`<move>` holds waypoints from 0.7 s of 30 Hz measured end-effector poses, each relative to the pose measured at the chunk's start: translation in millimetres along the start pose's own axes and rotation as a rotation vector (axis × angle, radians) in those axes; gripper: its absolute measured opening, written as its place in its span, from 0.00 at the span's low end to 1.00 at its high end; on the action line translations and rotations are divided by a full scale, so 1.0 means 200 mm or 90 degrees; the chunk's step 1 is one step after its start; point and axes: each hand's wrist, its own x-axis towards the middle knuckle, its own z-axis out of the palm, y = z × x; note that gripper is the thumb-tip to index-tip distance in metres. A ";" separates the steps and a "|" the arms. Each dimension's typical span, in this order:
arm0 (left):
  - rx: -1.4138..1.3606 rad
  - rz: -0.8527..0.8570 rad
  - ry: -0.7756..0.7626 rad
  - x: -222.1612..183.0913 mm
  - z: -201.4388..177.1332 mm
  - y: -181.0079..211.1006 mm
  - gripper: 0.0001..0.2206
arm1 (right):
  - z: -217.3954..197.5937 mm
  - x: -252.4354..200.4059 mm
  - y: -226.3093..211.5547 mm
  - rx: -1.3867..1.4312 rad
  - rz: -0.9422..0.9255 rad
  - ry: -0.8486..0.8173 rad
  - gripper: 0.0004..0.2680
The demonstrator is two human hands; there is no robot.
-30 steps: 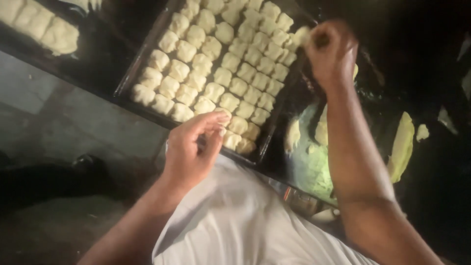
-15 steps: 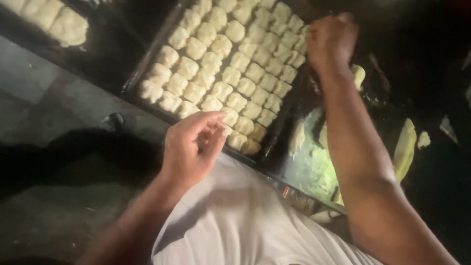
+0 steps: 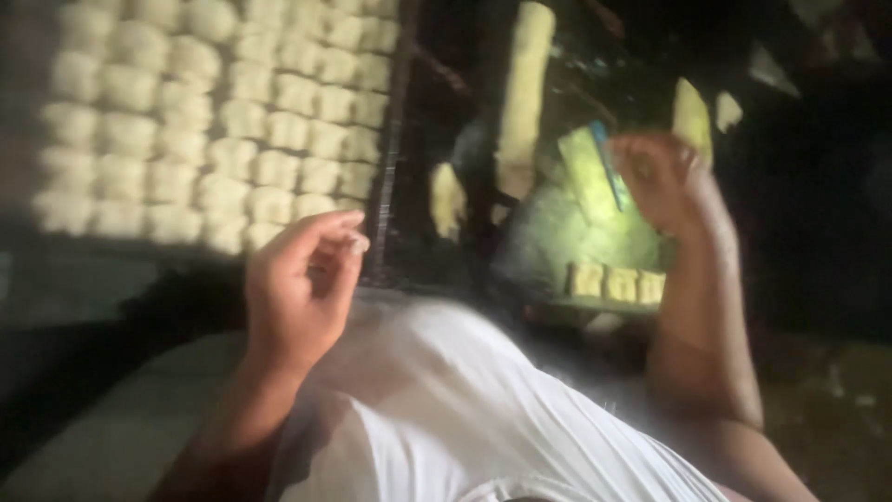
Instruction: Shaping small pieces of dough and placing them onto a baking tray in a bakery.
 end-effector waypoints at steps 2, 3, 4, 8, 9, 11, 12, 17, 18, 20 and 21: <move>0.005 0.004 -0.023 0.01 0.09 0.02 0.10 | 0.09 -0.30 0.05 -0.354 -0.167 0.061 0.05; -0.015 -0.010 -0.042 0.01 0.13 0.01 0.10 | 0.14 -0.43 0.05 -0.032 -0.016 -0.085 0.06; -0.034 -0.028 -0.059 0.00 0.18 0.02 0.10 | 0.19 -0.55 0.06 0.298 0.130 -0.221 0.06; 0.000 -0.032 -0.103 0.01 0.38 0.05 0.10 | 0.03 -0.58 -0.21 0.518 0.354 -0.243 0.11; -0.014 -0.030 -0.133 0.01 0.43 0.05 0.11 | 0.00 -0.58 -0.26 0.427 0.256 -0.211 0.07; -0.024 -0.027 -0.162 0.00 0.51 0.06 0.11 | -0.06 -0.58 -0.32 0.339 0.157 -0.175 0.07; -0.018 -0.083 -0.218 -0.01 0.55 0.06 0.12 | -0.09 -0.58 -0.34 0.468 0.264 -0.247 0.06; -0.136 -0.297 -0.365 -0.08 0.69 -0.02 0.21 | -0.17 -0.44 -0.54 0.928 0.474 -0.356 0.06; -0.212 -0.303 -0.321 -0.12 0.70 -0.07 0.16 | -0.21 -0.35 -0.59 1.059 0.424 -0.274 0.04; -0.280 -0.306 -0.268 -0.12 0.69 -0.13 0.12 | -0.16 -0.22 -0.67 1.192 0.358 -0.189 0.04; -0.309 -0.305 -0.184 -0.10 0.66 -0.13 0.12 | -0.07 -0.18 -0.69 0.901 0.240 -0.018 0.06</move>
